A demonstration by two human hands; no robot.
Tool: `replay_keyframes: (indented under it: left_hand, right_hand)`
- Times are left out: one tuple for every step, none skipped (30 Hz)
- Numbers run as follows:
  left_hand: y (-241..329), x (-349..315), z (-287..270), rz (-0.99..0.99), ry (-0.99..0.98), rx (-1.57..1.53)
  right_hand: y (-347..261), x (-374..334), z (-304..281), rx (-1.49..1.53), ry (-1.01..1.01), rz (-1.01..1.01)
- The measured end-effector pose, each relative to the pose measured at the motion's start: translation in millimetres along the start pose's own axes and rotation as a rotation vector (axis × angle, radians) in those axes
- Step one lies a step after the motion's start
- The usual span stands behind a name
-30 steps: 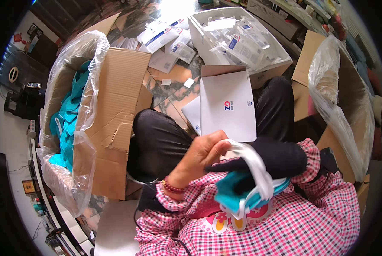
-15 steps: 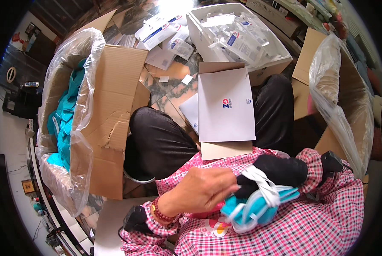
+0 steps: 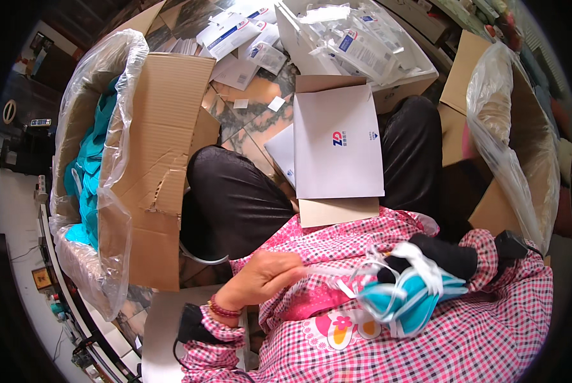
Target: The person is folding and placing surgical-style face masks into retail boxes.
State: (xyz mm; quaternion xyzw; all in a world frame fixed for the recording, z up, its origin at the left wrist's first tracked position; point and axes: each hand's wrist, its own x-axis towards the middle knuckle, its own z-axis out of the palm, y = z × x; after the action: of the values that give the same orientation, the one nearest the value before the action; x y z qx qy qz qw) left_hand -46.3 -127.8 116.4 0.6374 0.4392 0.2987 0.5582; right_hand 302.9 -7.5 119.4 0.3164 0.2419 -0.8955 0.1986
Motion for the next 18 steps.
replay_keyframes:
  left_hand:
    - [1, -9, 1, -0.031, -0.008, -0.060]
    - [1, -17, 1, -0.033, -0.007, -0.063]
    - [3, -24, 0, -0.056, -0.029, -0.104]
    - [5, -29, -1, -0.079, -0.051, -0.146]
    - [8, -33, -2, -0.079, -0.044, -0.163]
    - [7, -36, 0, -0.093, -0.041, -0.158]
    - [3, -40, 3, -0.112, -0.055, -0.200]
    - [2, -44, 6, -0.131, -0.068, -0.242]
    - [2, -48, 8, -0.141, -0.066, -0.292]
    - [1, -54, 11, -0.137, -0.056, -0.300]
    - [-2, -60, 13, -0.142, -0.050, -0.330]
    - [-2, -65, 18, -0.158, -0.050, -0.349]
    - [0, -68, 21, -0.180, -0.029, -0.365]
    - [-1, -73, 23, -0.182, -0.023, -0.363]
    - [-2, -80, 26, -0.194, -0.016, -0.398]
    - [-2, -85, 27, -0.204, -0.010, -0.433]
    - [-1, -88, 28, -0.208, 0.000, -0.434]
    - [0, -91, 30, -0.202, -0.013, -0.436]
  right_hand:
    - [2, 0, -2, 0.016, 0.015, -0.004]
    - [4, -1, -2, 0.030, 0.019, -0.001]
    - [3, -5, 0, 0.005, 0.019, -0.008]
    - [1, -9, 3, -0.022, 0.012, -0.013]
    - [-1, -16, 5, -0.053, 0.011, -0.017]
    - [0, -18, 3, -0.075, -0.007, -0.021]
    - [0, -20, 0, -0.098, -0.021, -0.025]
    - [1, -23, -1, -0.128, -0.040, -0.025]
    - [-3, -26, 4, -0.158, -0.039, -0.013]
    - [-8, -29, 11, -0.182, -0.041, 0.001]
    - [-11, -30, 17, -0.205, -0.043, 0.016]
    - [-11, -31, 16, -0.226, -0.055, 0.015]
    - [-10, -33, 17, -0.252, -0.067, 0.018]
    - [-9, -36, 18, -0.271, -0.079, 0.024]
    - [-11, -34, 18, -0.293, -0.095, 0.032]
    - [-12, -35, 20, -0.316, -0.115, 0.043]
    - [-13, -35, 22, -0.341, -0.132, 0.053]
    - [-14, -34, 25, -0.361, -0.149, 0.058]
